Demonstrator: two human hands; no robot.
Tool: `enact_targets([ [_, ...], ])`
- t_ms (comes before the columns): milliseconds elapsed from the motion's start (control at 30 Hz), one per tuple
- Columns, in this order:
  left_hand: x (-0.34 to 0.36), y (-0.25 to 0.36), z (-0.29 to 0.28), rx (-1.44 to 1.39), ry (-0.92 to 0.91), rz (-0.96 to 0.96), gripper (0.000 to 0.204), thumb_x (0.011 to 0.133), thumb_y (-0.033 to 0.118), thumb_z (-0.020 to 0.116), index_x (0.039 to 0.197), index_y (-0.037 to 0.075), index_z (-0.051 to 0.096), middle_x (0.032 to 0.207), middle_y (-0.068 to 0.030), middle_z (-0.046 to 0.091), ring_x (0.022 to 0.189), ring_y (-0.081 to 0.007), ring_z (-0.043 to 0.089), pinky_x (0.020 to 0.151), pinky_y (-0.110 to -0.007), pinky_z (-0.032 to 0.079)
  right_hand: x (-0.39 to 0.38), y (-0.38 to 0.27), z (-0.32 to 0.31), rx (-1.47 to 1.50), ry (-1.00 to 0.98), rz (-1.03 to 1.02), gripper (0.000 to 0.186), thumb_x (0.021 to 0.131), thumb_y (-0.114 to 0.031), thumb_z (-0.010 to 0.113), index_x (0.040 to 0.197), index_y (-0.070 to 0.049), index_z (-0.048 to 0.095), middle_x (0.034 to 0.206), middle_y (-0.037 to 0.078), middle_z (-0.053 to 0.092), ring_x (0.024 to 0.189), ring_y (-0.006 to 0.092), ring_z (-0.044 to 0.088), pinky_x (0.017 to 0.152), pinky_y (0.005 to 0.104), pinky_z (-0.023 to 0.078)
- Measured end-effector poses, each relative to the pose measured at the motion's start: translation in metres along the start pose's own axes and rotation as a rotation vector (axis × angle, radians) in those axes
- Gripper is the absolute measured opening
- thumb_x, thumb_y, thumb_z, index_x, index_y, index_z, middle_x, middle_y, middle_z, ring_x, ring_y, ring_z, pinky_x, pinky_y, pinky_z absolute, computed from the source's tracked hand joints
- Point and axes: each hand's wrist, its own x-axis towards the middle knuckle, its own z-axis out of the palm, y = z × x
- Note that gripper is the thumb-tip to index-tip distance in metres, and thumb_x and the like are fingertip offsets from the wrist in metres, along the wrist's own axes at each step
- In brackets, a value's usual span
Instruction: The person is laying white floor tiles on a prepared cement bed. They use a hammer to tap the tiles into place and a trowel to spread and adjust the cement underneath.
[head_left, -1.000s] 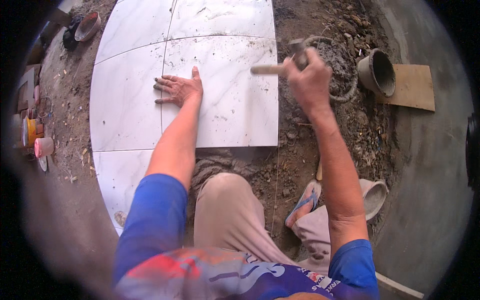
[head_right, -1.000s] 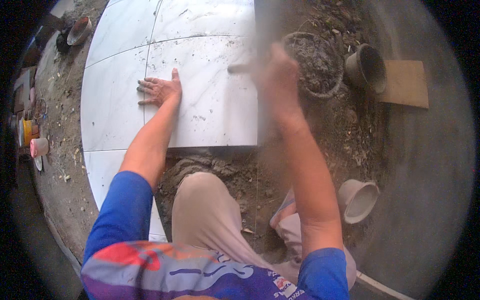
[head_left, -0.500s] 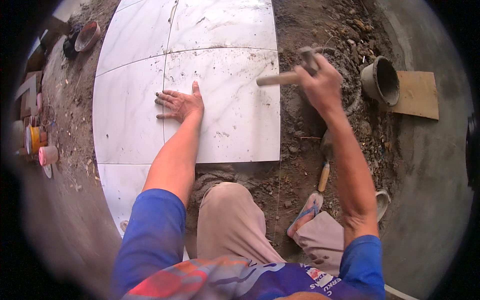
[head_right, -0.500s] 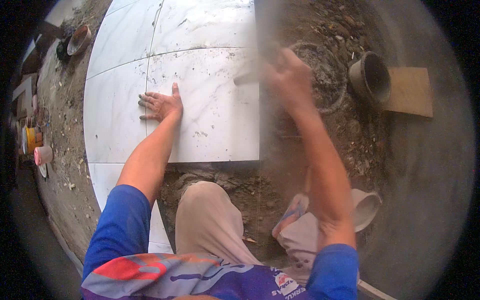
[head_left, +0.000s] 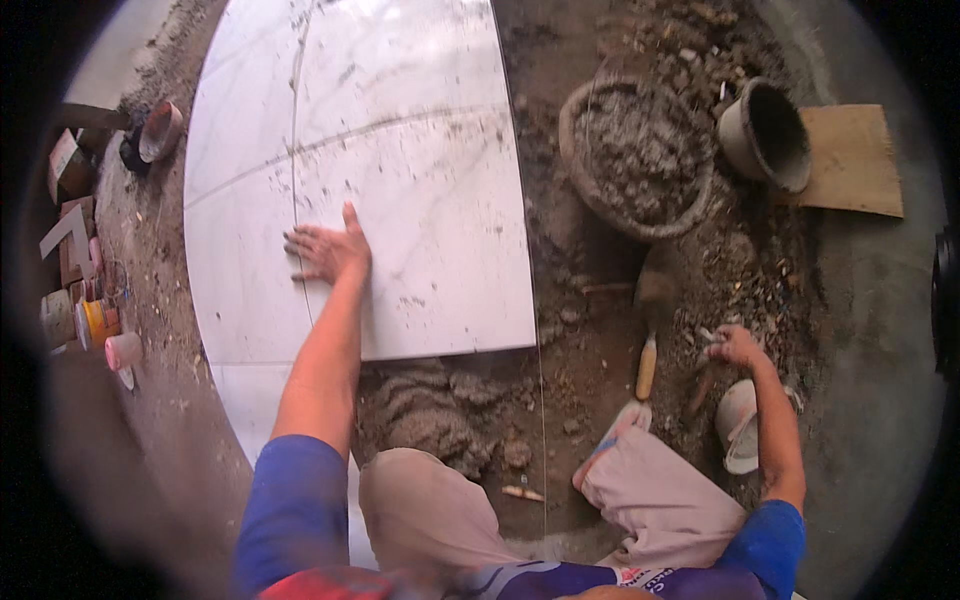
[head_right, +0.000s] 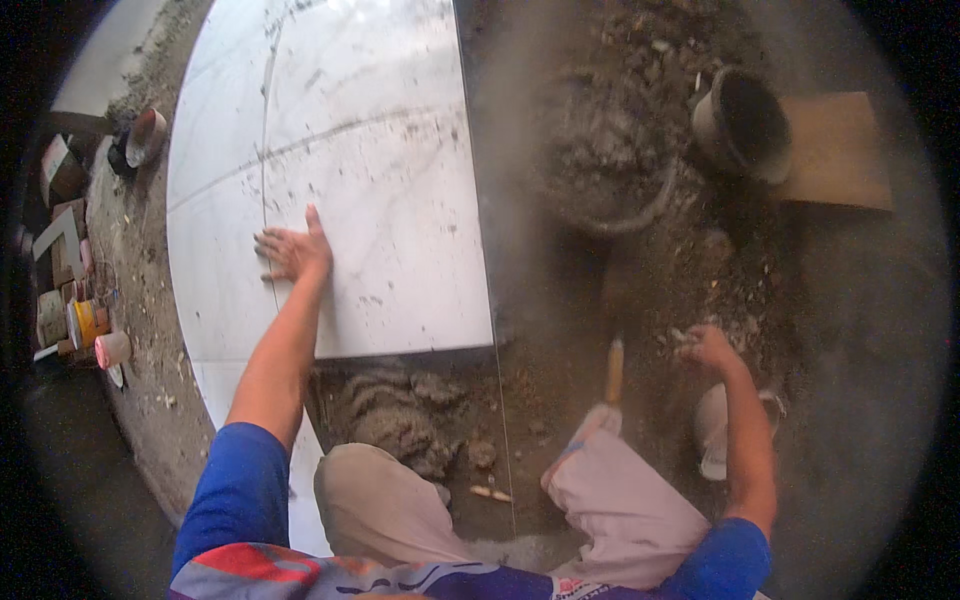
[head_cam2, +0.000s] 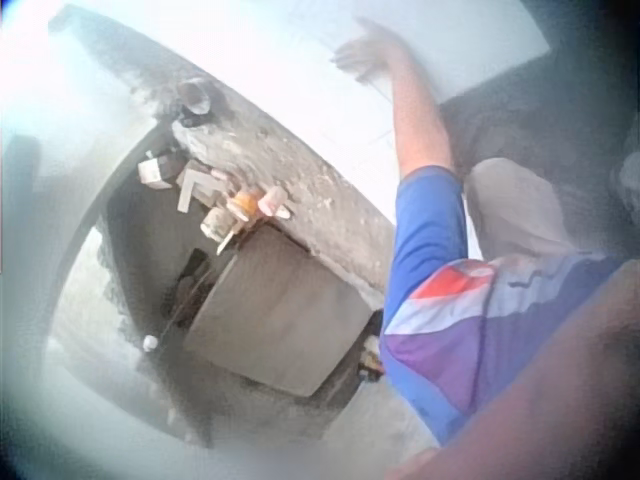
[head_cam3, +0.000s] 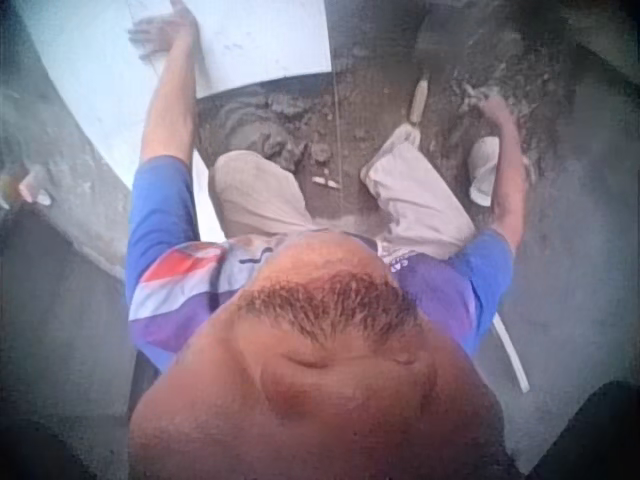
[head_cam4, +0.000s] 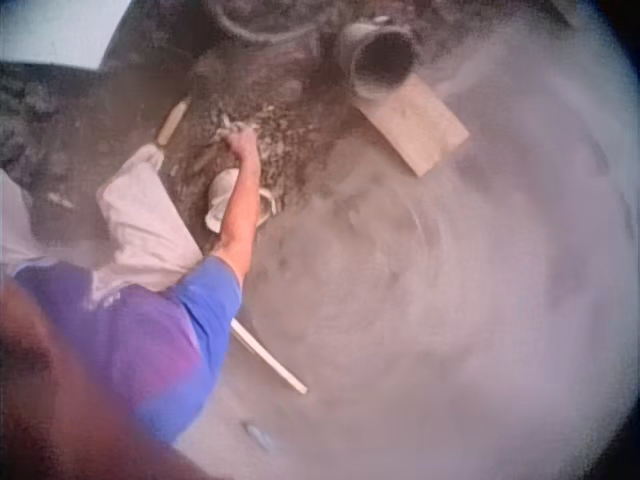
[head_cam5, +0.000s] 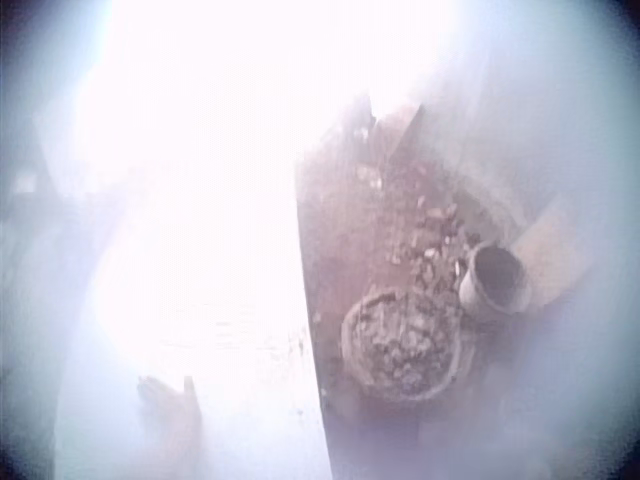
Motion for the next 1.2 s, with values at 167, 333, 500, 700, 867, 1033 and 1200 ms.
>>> enact_targets([
  [167, 0.024, -0.024, 0.019, -0.027, 0.044, 0.021, 0.118, 0.084, 0.082, 0.041, 0.155, -0.006, 0.011, 0.165, -0.0233, 0.007, 0.154, -0.0370, 0.004, 0.113, -0.073, 0.000, -0.051, -0.046, 0.030, -0.813, 0.526, -0.174, 0.047, 0.088, -0.026, 0.071, 0.128, -0.005, 0.060, 0.122, 0.019, 0.062, 0.116, 0.0355, 0.057, 0.101, 0.0484, 0.042],
  [333, 0.021, -0.080, -0.046, -0.347, -0.177, 0.174, 0.103, 0.095, 0.069, 0.040, 0.154, -0.010, 0.011, 0.163, -0.0296, 0.006, 0.152, -0.0414, 0.006, 0.120, -0.060, 0.006, -0.085, -0.060, 0.113, -0.077, 0.293, -0.340, 0.054, 0.090, -0.031, 0.068, 0.133, -0.001, 0.054, 0.130, 0.021, 0.057, 0.121, 0.0399, 0.053, 0.104, 0.0484, 0.040],
  [500, -0.223, -0.233, -0.147, -0.161, -0.510, 0.336, 0.082, 0.103, 0.040, 0.047, 0.150, -0.017, 0.013, 0.159, -0.0360, 0.010, 0.151, -0.0432, 0.011, 0.124, -0.044, 0.008, -0.057, -0.106, 0.177, 0.109, 0.520, -0.097, 0.059, 0.092, -0.036, 0.064, 0.136, 0.000, 0.048, 0.120, 0.026, 0.062, 0.117, 0.0417, 0.057, 0.102, 0.0522, 0.041],
  [700, -0.382, -0.420, -0.488, 0.211, -1.026, -0.248, 0.072, 0.094, 0.037, 0.063, 0.146, -0.005, 0.036, 0.146, -0.0292, 0.043, 0.139, -0.0393, 0.038, 0.117, -0.044, 0.027, -0.127, -0.113, 0.121, 0.526, 0.213, 0.046, 0.038, 0.084, -0.032, 0.069, 0.101, -0.002, 0.053, 0.089, 0.029, 0.064, 0.087, 0.0503, 0.061, 0.074, 0.0568, 0.046],
  [867, -0.392, -0.396, -0.643, 0.478, -0.834, -0.369, 0.080, 0.095, 0.041, 0.060, 0.149, -0.009, 0.027, 0.146, -0.0324, 0.043, 0.136, -0.0412, 0.043, 0.115, -0.043, 0.033, -0.309, -0.022, 0.092, 0.688, 0.274, 0.058, 0.040, 0.091, -0.035, 0.071, 0.102, 0.000, 0.056, 0.081, 0.016, 0.056, 0.076, 0.0271, 0.054, 0.072, 0.0424, 0.046],
  [1033, -0.385, -0.286, -0.599, 0.249, -0.871, -0.141, 0.087, 0.096, 0.042, 0.059, 0.150, -0.013, 0.020, 0.148, -0.0354, 0.039, 0.139, -0.0412, 0.042, 0.114, -0.041, 0.034, -0.488, 0.088, 0.047, 0.519, 0.107, 0.381, 0.041, 0.085, -0.033, 0.076, 0.097, 0.002, 0.059, 0.082, 0.019, 0.061, 0.076, 0.0344, 0.060, 0.071, 0.0452, 0.048],
  [1200, -0.356, -0.131, -0.526, -0.143, -0.879, 0.025, 0.087, 0.097, 0.039, 0.060, 0.152, -0.012, 0.016, 0.151, -0.0348, 0.035, 0.144, -0.0387, 0.036, 0.118, -0.039, 0.029, -0.593, 0.146, 0.018, 0.500, -0.325, 0.652, 0.039, 0.084, -0.031, 0.076, 0.099, 0.002, 0.062, 0.085, 0.018, 0.068, 0.081, 0.0327, 0.066, 0.074, 0.0465, 0.051],
])
